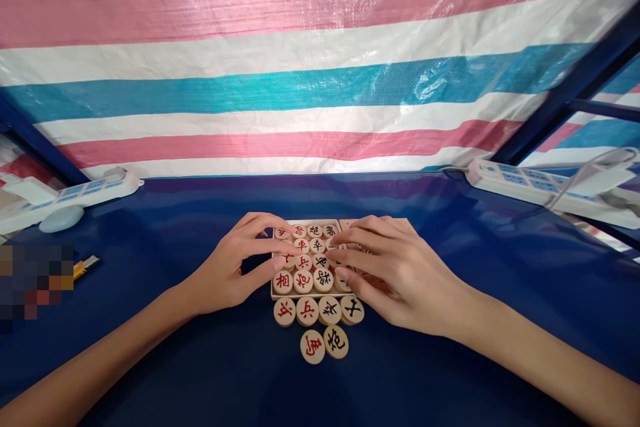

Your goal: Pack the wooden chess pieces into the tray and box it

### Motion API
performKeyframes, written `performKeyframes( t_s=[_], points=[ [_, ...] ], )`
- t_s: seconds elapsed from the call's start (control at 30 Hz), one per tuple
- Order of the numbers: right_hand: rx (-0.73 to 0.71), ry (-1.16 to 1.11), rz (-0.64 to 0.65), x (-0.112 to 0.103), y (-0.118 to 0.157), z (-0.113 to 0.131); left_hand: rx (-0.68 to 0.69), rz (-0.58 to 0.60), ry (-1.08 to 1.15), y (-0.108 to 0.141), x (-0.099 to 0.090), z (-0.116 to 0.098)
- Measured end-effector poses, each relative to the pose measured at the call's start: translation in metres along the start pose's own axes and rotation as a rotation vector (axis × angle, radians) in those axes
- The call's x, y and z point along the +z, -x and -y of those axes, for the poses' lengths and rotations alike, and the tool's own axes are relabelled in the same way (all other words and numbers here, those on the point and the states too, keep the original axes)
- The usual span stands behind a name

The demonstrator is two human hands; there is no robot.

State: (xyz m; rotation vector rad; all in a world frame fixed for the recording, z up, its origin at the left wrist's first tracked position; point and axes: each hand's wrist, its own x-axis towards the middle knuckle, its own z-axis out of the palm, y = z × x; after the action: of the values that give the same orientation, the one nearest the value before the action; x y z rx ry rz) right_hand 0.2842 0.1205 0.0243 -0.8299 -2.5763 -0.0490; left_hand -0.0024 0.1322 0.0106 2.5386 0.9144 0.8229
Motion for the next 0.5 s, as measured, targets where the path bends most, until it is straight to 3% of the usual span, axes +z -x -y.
performKeyframes(
  t_s=[0.27, 0.5],
  points=[
    [-0.005, -0.035, -0.042, -0.0005, -0.0002, -0.0014, -0.033, -0.025, 0.018, 0.0000, -0.0024, -0.0013],
    [-0.133, -0.040, -0.116, 0.0044, 0.0034, 0.0004, -0.050, -0.035, -0.027, 0.0024, 0.0024, 0.0036]
  ],
)
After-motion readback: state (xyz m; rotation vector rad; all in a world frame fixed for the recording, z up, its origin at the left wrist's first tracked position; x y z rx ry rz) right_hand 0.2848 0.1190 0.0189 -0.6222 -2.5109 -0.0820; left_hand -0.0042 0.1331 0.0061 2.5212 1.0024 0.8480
